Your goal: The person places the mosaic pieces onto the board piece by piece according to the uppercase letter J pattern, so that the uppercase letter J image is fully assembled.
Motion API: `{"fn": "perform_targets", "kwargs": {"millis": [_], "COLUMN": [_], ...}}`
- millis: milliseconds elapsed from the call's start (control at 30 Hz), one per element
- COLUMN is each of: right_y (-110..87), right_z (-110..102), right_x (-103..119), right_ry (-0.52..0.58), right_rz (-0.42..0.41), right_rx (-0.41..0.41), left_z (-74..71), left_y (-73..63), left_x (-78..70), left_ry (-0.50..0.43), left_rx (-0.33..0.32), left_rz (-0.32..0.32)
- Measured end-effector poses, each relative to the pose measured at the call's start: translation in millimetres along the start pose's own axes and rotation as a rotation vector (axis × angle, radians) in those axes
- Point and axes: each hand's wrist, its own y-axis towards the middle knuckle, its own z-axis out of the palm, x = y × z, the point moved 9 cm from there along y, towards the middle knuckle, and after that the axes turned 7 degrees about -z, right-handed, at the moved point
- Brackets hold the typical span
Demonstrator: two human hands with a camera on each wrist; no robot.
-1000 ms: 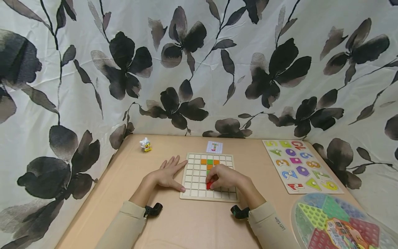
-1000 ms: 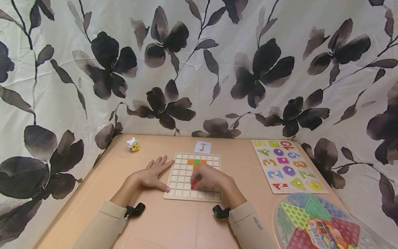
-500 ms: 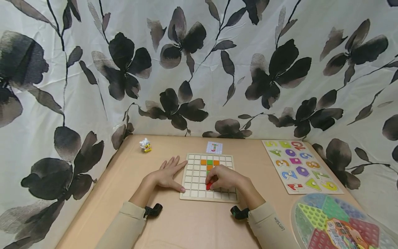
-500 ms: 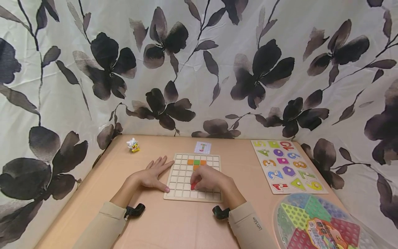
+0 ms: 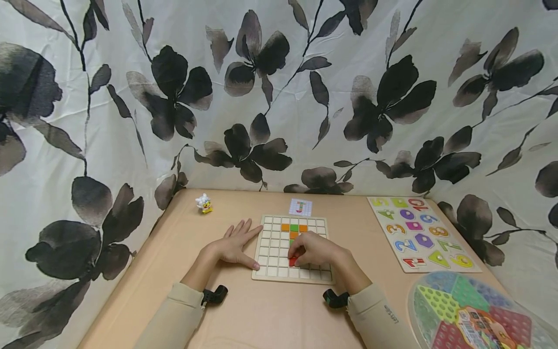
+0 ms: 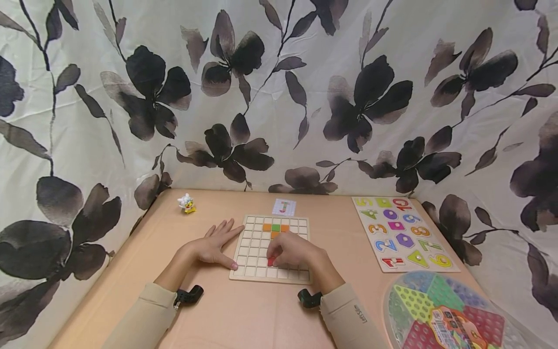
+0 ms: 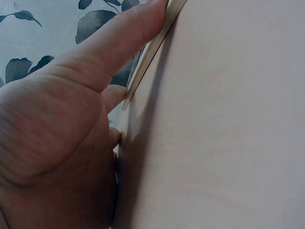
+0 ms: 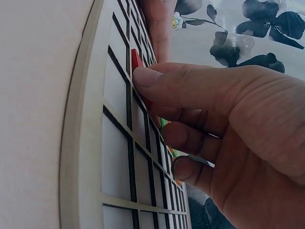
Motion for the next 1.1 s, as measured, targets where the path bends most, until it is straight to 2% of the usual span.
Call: {"fn": "perform_targets", "kwargs": {"millis": [600, 800, 1100], "right_y": [-0.7, -6.8, -27.2], "right_z": [-2.9, -18.2, -50.3], "right_x": [-1.1, 2.2, -5.3], "right_ry": [0.003, 0.001, 0.047], "right_rz": [-0.01, -0.038, 0.027], "right_rx": [-0.02, -0.084, -0.203], "left_z": [-0.7, -0.7, -0.4], "left_y": [-2.6, -2.9, -2.9], "left_x": [-2.1, -2.0, -2.3], "left_ry": [-0.005, -0.009, -0.01], "left_rx": [-0.003, -0.002, -0.003], "left_rz": [-0.001, -0.003, -0.005]}}
